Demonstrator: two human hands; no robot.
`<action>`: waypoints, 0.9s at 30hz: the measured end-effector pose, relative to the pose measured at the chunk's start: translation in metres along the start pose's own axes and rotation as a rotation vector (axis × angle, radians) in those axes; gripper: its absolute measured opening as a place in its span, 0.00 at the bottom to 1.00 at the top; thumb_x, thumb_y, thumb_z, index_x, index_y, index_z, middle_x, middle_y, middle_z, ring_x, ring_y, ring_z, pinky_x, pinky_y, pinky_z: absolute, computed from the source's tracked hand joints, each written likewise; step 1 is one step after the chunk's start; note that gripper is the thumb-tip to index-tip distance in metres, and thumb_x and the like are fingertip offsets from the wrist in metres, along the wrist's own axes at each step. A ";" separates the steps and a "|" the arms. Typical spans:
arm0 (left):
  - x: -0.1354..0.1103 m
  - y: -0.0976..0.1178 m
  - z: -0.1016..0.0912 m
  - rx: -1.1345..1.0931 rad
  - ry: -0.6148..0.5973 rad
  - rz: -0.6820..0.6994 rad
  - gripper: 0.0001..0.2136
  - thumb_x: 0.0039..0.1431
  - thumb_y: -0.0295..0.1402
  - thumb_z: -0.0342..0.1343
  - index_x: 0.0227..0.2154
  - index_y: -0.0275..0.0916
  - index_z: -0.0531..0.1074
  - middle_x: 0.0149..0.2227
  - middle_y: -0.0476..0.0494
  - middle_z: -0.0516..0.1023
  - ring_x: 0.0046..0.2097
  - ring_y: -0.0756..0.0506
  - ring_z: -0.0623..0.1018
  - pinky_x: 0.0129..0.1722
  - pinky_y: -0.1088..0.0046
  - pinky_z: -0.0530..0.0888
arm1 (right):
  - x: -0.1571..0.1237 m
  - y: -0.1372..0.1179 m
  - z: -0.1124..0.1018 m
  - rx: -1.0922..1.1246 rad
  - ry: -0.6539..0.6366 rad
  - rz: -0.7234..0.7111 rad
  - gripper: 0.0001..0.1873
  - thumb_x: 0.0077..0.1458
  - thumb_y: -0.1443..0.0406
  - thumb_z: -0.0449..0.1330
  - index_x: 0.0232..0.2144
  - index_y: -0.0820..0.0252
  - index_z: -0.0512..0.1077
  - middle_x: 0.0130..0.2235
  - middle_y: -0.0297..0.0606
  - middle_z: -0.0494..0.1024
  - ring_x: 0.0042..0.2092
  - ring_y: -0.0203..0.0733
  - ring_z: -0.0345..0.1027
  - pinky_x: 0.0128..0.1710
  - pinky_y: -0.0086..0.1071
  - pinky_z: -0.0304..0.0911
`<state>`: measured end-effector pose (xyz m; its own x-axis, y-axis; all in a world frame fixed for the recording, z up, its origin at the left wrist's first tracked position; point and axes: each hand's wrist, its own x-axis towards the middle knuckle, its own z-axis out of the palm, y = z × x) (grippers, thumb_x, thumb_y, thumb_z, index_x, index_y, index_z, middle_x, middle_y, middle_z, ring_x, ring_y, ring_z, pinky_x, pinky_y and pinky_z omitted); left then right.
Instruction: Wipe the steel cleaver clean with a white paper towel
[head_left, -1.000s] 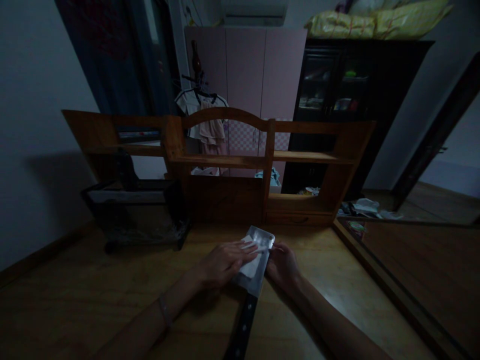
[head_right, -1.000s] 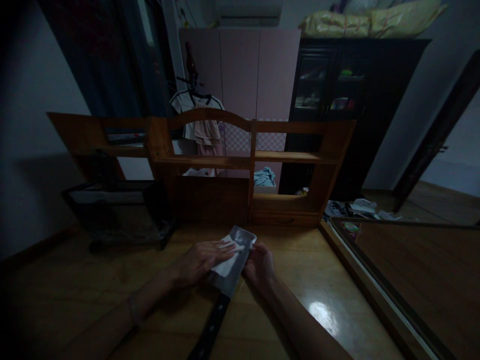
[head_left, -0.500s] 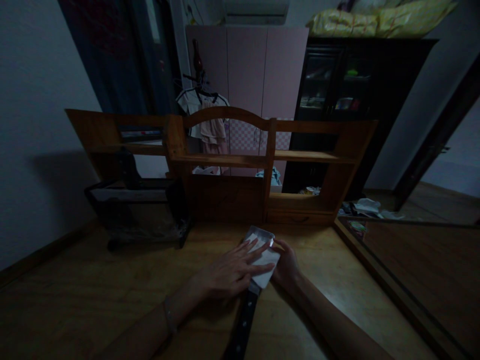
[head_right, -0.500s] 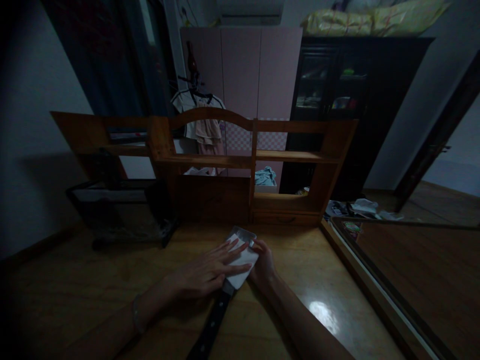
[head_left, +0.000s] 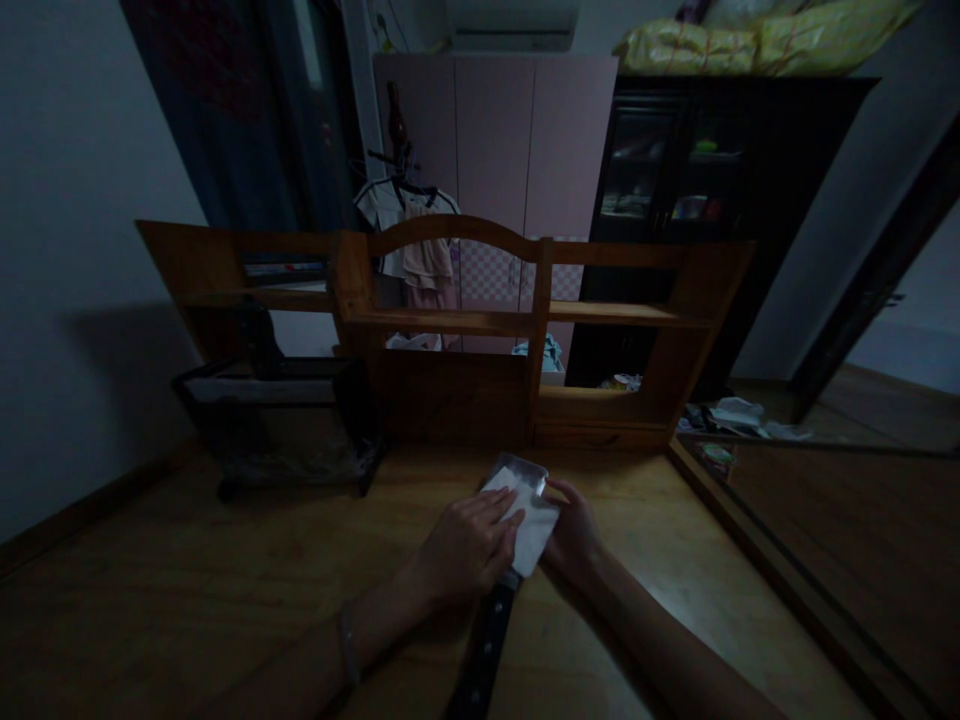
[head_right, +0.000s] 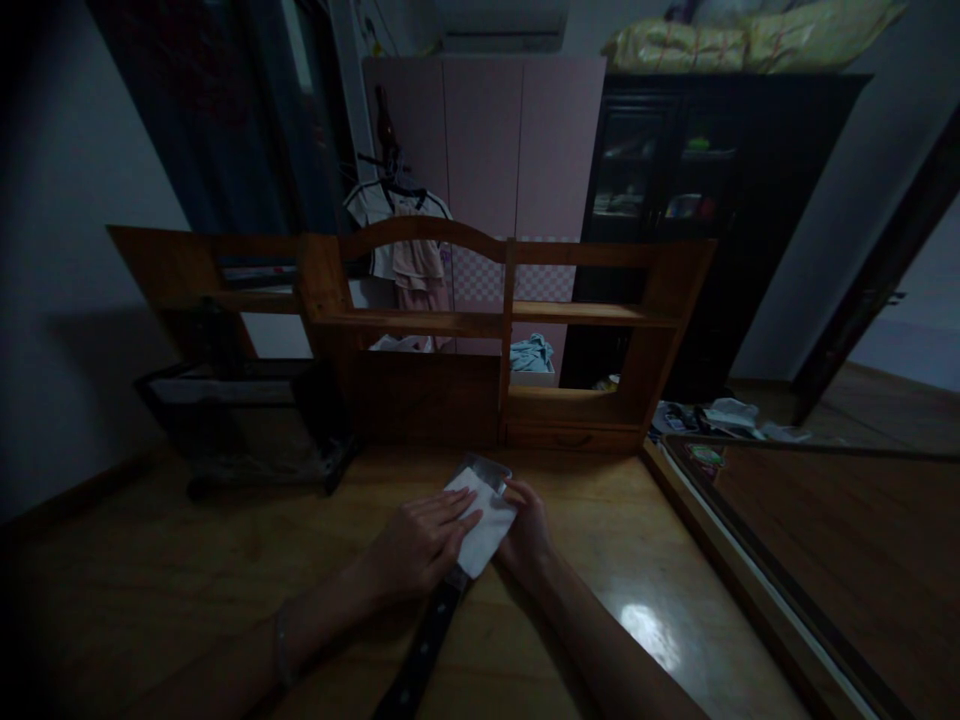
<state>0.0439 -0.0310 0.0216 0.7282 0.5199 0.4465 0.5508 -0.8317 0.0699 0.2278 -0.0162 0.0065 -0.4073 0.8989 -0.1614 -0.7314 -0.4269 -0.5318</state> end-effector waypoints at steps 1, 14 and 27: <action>0.000 0.001 0.001 -0.006 -0.014 0.003 0.19 0.66 0.33 0.43 0.57 0.37 0.68 0.60 0.37 0.67 0.61 0.41 0.67 0.60 0.58 0.65 | 0.000 0.000 -0.001 0.007 0.001 -0.002 0.17 0.53 0.60 0.55 0.38 0.70 0.75 0.34 0.47 0.81 0.38 0.50 0.76 0.43 0.42 0.69; 0.004 -0.001 -0.002 -0.136 -0.130 -0.030 0.21 0.70 0.35 0.38 0.63 0.48 0.57 0.69 0.50 0.46 0.68 0.45 0.51 0.66 0.60 0.54 | 0.003 0.002 0.000 0.094 0.022 -0.118 0.15 0.54 0.63 0.56 0.39 0.67 0.74 0.38 0.46 0.81 0.40 0.47 0.76 0.46 0.40 0.68; 0.006 -0.002 -0.004 -0.222 -0.116 -0.019 0.21 0.70 0.34 0.35 0.63 0.45 0.57 0.67 0.49 0.54 0.67 0.47 0.55 0.66 0.60 0.55 | 0.001 0.001 0.002 0.093 -0.018 -0.028 0.14 0.55 0.61 0.55 0.36 0.67 0.74 0.38 0.48 0.81 0.41 0.48 0.76 0.46 0.41 0.68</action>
<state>0.0451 -0.0268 0.0277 0.7677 0.5442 0.3385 0.4711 -0.8373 0.2776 0.2256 -0.0159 0.0071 -0.3952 0.9091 -0.1317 -0.7901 -0.4095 -0.4560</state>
